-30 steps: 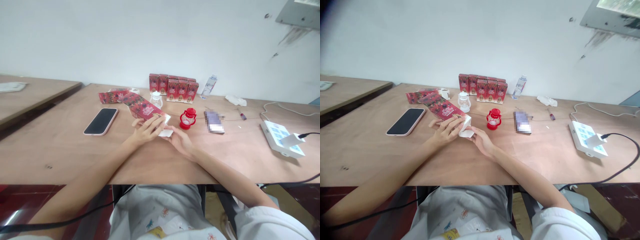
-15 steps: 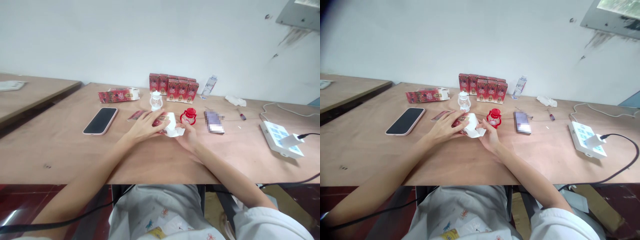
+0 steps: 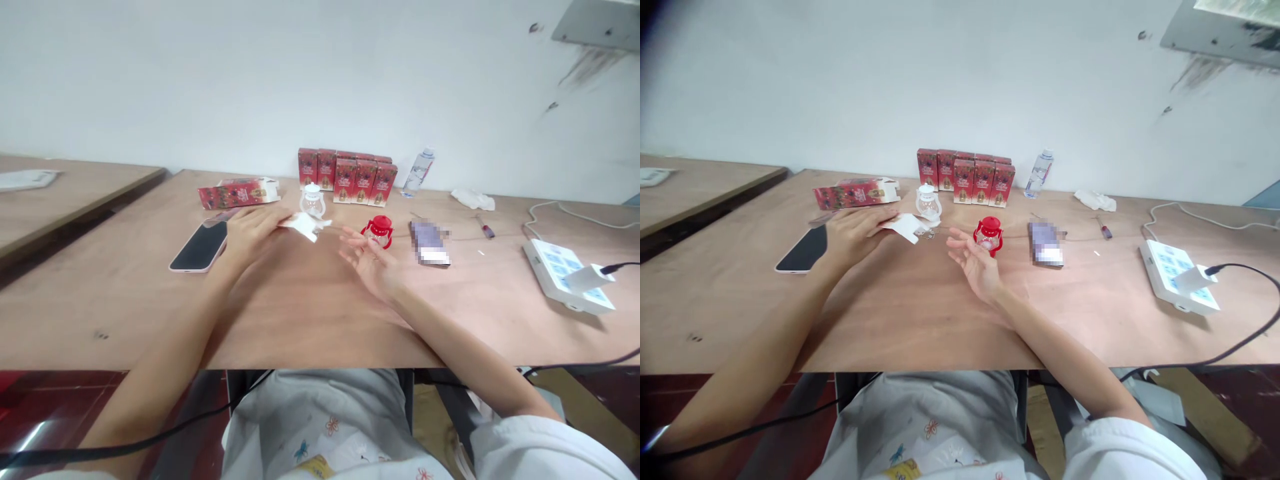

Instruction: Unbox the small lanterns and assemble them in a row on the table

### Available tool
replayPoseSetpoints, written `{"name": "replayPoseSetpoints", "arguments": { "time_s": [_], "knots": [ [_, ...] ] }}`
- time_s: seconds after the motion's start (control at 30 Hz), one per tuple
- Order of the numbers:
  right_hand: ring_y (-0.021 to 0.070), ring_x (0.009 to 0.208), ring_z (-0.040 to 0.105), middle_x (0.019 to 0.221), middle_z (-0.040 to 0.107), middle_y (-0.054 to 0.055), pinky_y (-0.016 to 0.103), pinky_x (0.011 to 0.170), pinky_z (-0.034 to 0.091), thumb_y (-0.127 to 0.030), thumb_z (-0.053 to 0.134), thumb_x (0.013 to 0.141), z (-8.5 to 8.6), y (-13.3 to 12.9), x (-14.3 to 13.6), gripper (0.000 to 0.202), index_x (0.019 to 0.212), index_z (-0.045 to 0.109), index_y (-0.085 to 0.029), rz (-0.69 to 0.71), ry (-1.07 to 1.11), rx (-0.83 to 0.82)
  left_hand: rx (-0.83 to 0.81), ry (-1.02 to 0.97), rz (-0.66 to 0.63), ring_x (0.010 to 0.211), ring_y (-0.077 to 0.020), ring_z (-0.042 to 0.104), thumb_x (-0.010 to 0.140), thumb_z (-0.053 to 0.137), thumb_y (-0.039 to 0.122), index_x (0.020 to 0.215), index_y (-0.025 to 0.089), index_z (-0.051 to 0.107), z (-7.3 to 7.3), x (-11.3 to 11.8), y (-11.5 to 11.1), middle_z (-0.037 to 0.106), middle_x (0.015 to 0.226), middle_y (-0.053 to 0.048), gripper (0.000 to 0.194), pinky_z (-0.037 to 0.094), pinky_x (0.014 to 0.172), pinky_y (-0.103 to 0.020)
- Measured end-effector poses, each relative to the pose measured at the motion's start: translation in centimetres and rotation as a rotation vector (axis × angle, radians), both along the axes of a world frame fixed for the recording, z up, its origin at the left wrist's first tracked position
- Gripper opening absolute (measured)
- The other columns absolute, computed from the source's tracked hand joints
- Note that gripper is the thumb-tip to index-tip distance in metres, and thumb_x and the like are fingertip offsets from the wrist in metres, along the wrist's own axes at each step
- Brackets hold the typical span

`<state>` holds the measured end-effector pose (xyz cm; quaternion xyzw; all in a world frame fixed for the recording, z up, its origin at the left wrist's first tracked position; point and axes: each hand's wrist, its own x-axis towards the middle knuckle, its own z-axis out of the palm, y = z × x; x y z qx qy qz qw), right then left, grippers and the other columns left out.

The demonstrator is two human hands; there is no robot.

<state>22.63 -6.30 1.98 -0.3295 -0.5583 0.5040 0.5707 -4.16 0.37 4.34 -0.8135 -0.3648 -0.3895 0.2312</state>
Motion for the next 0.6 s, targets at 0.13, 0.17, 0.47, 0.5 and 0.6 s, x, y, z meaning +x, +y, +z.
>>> {"name": "replayPoseSetpoints", "arguments": {
  "time_s": [0.13, 0.17, 0.47, 0.5, 0.6],
  "knots": [
    [0.0232, 0.113, 0.057, 0.125, 0.058, 0.005, 0.045, 0.096, 0.046, -0.053, 0.050, 0.085, -0.9, -0.4, -0.4, 0.035, 0.083, 0.072, -0.025, 0.003, -0.059, 0.132, 0.015, -0.184, 0.109, 0.069, -0.0164, 0.064, 0.090, 0.050, 0.034, 0.087, 0.028, 0.070, 0.6, -1.9, 2.6, 0.074, 0.076, 0.004, 0.021, 0.043, 0.074, -0.038],
    [0.0228, 0.111, 0.057, 0.123, 0.058, 0.005, 0.045, 0.096, 0.046, -0.052, 0.052, 0.085, -0.9, -0.6, -0.5, 0.033, 0.085, 0.072, -0.025, 0.014, -0.094, 0.168, 0.020, -0.225, 0.116, 0.069, -0.0153, 0.063, 0.089, 0.050, 0.033, 0.085, 0.028, 0.070, 1.0, -2.5, 3.6, 0.073, 0.077, 0.006, 0.022, 0.042, 0.076, -0.040],
    [0.0215, 0.106, 0.056, 0.112, 0.056, 0.008, 0.044, 0.094, 0.045, -0.024, 0.049, 0.089, -0.1, -2.8, -1.0, 0.020, 0.094, 0.068, -0.027, -0.192, -0.620, 0.619, -0.259, -0.252, 0.322, 0.128, -0.0269, 0.042, 0.084, 0.037, 0.012, 0.121, 0.012, 0.054, 0.3, -5.4, 13.3, 0.057, 0.131, -0.009, 0.041, 0.017, 0.105, -0.059],
    [0.0230, 0.107, 0.055, 0.113, 0.056, 0.008, 0.046, 0.095, 0.043, -0.022, 0.049, 0.087, -0.2, -2.7, -0.9, 0.021, 0.096, 0.068, -0.027, -0.278, -0.680, 0.656, -0.293, -0.216, 0.311, 0.130, -0.0283, 0.040, 0.082, 0.038, 0.012, 0.123, 0.012, 0.053, -0.5, -5.5, 13.7, 0.054, 0.135, -0.011, 0.043, 0.015, 0.106, -0.061],
    [0.0283, 0.115, 0.049, 0.123, 0.052, 0.008, 0.053, 0.101, 0.034, -0.019, 0.052, 0.083, -0.7, -2.0, -0.5, 0.030, 0.108, 0.064, -0.030, -0.519, -0.800, 0.677, -0.505, -0.099, 0.349, 0.135, -0.0354, 0.032, 0.077, 0.042, 0.015, 0.120, 0.012, 0.054, -2.5, -5.8, 14.6, 0.043, 0.144, -0.016, 0.044, 0.010, 0.104, -0.069]
  ]
}}
